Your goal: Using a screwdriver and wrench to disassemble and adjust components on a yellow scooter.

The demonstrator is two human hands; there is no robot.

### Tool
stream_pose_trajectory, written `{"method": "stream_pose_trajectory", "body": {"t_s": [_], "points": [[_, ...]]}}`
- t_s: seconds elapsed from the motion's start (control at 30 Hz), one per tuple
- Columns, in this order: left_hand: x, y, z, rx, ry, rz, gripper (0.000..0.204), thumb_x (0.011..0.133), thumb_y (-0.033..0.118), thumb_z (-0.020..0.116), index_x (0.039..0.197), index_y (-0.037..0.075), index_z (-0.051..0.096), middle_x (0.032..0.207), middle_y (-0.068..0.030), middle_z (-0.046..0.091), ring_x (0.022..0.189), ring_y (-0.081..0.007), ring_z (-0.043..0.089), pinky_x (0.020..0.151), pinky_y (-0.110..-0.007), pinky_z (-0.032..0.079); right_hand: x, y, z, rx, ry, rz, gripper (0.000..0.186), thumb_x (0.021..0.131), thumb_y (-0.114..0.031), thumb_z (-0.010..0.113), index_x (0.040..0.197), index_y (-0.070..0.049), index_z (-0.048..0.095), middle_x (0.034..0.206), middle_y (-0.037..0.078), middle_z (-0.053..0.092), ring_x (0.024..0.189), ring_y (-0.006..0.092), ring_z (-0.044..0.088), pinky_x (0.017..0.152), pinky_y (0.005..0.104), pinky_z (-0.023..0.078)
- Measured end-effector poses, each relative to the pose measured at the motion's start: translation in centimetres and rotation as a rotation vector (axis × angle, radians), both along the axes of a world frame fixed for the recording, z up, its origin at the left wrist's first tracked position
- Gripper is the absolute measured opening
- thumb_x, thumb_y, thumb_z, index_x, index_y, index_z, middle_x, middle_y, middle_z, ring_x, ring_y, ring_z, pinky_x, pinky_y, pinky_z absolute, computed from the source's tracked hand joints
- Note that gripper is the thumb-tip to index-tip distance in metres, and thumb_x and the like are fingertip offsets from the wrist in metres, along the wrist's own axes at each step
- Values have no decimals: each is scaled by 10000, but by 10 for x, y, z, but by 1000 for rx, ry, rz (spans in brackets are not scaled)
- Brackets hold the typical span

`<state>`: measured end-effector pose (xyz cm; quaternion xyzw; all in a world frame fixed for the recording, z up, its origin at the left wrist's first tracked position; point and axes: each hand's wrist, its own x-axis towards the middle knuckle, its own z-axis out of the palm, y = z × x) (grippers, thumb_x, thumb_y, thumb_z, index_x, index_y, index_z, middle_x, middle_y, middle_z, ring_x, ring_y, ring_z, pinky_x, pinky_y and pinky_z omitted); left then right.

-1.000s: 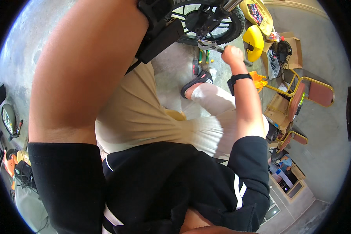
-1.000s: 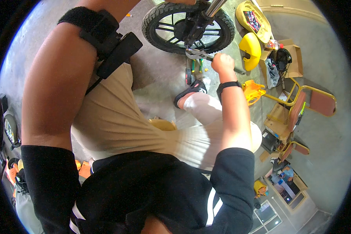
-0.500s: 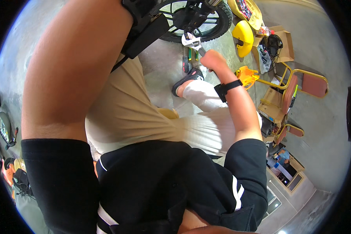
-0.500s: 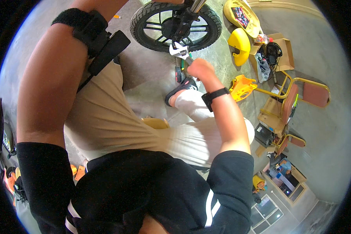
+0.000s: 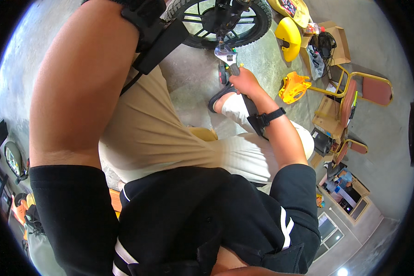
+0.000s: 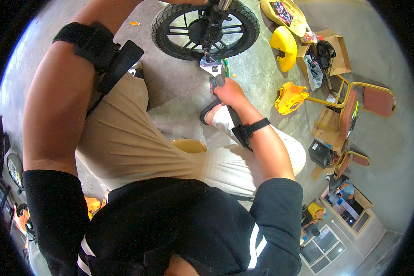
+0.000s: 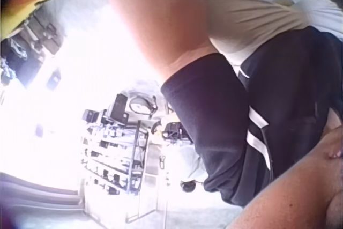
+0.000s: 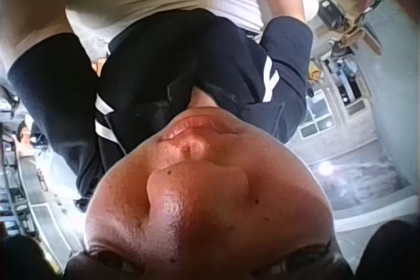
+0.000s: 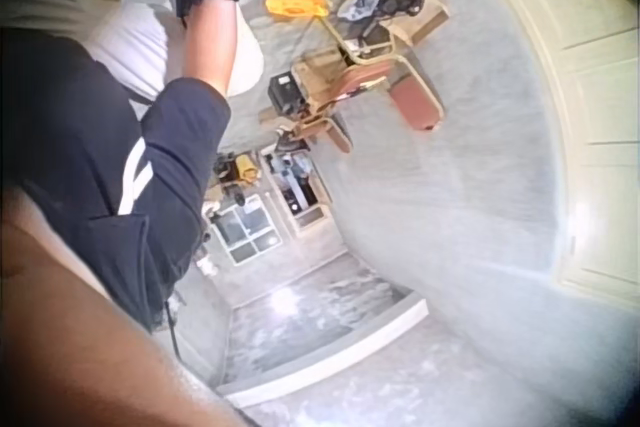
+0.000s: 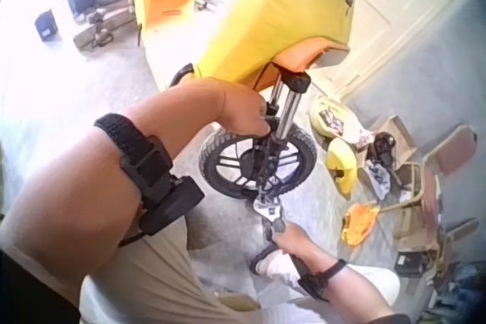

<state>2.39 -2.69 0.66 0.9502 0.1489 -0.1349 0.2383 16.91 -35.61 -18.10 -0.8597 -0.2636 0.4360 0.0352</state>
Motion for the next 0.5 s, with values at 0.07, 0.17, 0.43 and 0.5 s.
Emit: {"method": "stream_pose_trajectory", "body": {"t_s": [0.07,0.17,0.43,0.5], "points": [[3,1,-1,-11,17,-27,662,933,496,491,1258,-42,699,1309,-258,678,1245,-387,626,1072,-452,455,0,1,-4,42,-36,54,277,854,-242,692,976,5,661,729,134,688,516,250,665,524,391,514],[5,8,-3,-2,51,-73,686,929,521,492,1270,-41,691,1330,-262,665,1264,-389,615,1087,-451,445,-4,2,-8,26,24,-29,287,868,-252,690,985,7,655,743,144,696,526,257,676,517,407,513],[1,11,-20,81,-73,10,693,944,524,510,1328,-37,649,1378,-266,632,1308,-386,584,1110,-433,441,-6,-5,-26,198,-175,71,173,882,-191,668,903,-20,667,680,70,647,516,166,604,499,334,481],[5,4,-20,85,-69,-7,655,954,503,518,1323,-20,655,1377,-263,634,1304,-383,588,1105,-431,444,-4,-4,-31,247,-93,44,231,918,-258,685,938,-31,647,729,78,664,562,167,633,515,335,499]]}}
